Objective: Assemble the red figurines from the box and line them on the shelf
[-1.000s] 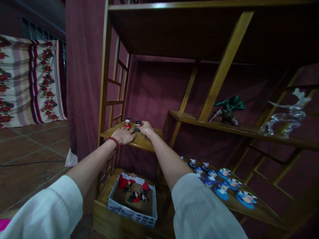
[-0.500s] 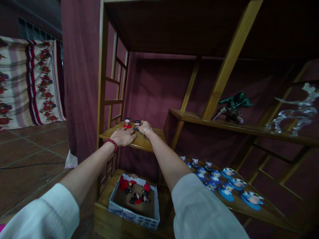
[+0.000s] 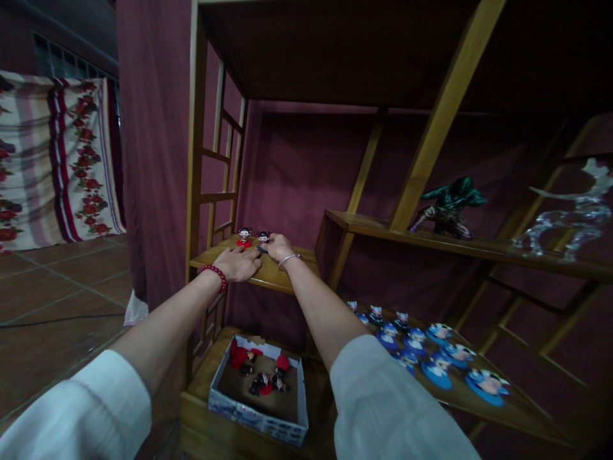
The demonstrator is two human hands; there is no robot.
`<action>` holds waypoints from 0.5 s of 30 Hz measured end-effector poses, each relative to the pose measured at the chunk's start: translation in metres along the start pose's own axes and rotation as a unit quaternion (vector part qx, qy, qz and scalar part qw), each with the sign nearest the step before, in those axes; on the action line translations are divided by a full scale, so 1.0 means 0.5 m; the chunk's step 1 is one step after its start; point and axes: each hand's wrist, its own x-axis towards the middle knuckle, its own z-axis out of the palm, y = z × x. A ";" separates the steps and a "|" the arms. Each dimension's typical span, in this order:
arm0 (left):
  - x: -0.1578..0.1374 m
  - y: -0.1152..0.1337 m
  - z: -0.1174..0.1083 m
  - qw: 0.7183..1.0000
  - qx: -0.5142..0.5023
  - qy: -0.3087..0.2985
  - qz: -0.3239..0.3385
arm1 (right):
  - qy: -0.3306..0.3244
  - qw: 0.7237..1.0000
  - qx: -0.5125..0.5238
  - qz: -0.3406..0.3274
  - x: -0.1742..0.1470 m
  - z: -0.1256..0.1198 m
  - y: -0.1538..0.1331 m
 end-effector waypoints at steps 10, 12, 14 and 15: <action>0.003 0.004 -0.007 1.000 0.018 0.007 -0.007 | 0.008 1.000 -0.026 -0.002 0.007 0.008 0.000; 0.003 0.006 -0.008 1.000 0.022 0.013 -0.009 | 0.007 0.999 -0.033 -0.004 0.006 0.008 -0.001; 0.002 0.008 -0.009 1.000 0.019 0.014 -0.010 | 0.006 0.999 -0.036 -0.005 0.004 0.006 -0.003; 0.002 0.009 -0.010 1.000 0.018 0.013 -0.012 | 0.006 0.999 -0.036 -0.005 0.002 0.005 -0.003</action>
